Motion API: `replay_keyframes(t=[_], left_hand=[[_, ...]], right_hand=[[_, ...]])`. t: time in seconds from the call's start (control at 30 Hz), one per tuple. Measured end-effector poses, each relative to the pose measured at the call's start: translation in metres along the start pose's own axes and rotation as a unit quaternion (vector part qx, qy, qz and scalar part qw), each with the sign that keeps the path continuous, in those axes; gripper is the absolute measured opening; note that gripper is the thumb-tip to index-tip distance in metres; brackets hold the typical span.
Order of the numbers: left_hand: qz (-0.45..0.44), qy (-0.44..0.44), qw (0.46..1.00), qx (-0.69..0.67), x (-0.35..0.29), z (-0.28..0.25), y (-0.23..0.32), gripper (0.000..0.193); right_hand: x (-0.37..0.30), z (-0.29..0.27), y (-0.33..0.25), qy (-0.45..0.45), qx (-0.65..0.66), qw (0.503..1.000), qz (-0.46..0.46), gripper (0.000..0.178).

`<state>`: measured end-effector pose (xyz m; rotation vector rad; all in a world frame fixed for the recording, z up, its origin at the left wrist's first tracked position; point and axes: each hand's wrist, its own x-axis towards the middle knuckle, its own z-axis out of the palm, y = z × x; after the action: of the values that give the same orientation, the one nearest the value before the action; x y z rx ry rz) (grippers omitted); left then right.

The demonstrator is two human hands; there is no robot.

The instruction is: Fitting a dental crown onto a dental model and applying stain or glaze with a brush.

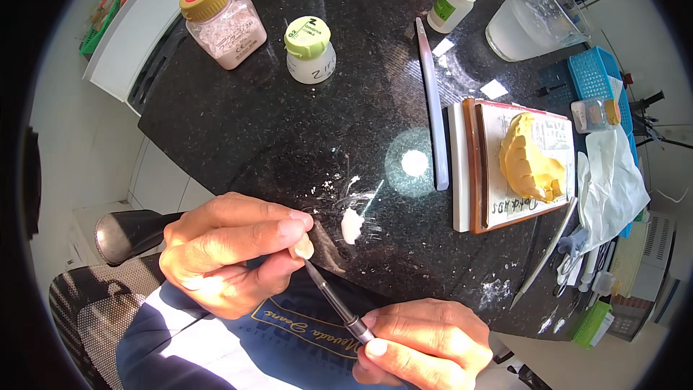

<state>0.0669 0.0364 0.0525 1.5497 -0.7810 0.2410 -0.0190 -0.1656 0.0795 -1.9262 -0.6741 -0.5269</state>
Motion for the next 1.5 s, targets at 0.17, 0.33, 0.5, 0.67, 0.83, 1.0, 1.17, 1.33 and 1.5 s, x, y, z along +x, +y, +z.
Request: replay_keyframes(t=[0.17, 0.33, 0.5, 0.67, 0.83, 1.0, 1.17, 1.33, 1.5], left_hand=[[0.021, 0.001, 1.0, 0.023, 0.0, -0.001, -0.001, 0.036], [0.027, -0.007, 0.999, 0.023, 0.0, -0.002, -0.001, 0.036], [0.021, -0.011, 1.0, 0.018, -0.001, -0.001, -0.003, 0.035], [0.026, -0.014, 0.999, 0.015, 0.0, -0.004, 0.0, 0.035], [0.022, -0.019, 0.999, 0.019, 0.001, -0.003, -0.001, 0.036], [0.018, -0.022, 0.999, 0.019, -0.001, -0.003, 0.0, 0.036], [0.02, -0.016, 0.999, 0.02, -0.003, -0.005, 0.0, 0.037], [0.023, -0.018, 1.0, -0.002, 0.005, 0.002, 0.0, 0.034], [-0.05, 0.036, 0.997, 0.047, -0.006, 0.004, 0.003, 0.028]], right_hand=[[0.001, 0.001, 0.002, -0.019, 0.025, 1.0, -0.001, 0.031], [0.001, 0.003, 0.0, -0.011, 0.016, 1.0, 0.002, 0.03], [-0.001, 0.0, 0.005, -0.023, 0.032, 0.999, 0.001, 0.031], [0.003, 0.001, -0.002, -0.023, 0.017, 1.0, 0.0, 0.031], [0.002, -0.001, 0.001, -0.027, 0.016, 1.0, 0.003, 0.031], [0.001, 0.002, 0.0, -0.022, 0.005, 1.0, 0.001, 0.032], [0.0, 0.003, 0.001, -0.02, 0.017, 1.0, -0.005, 0.031], [-0.001, -0.004, -0.006, -0.008, 0.011, 1.0, 0.005, 0.029], [-0.01, -0.002, 0.007, 0.137, -0.016, 0.987, -0.084, 0.032]])
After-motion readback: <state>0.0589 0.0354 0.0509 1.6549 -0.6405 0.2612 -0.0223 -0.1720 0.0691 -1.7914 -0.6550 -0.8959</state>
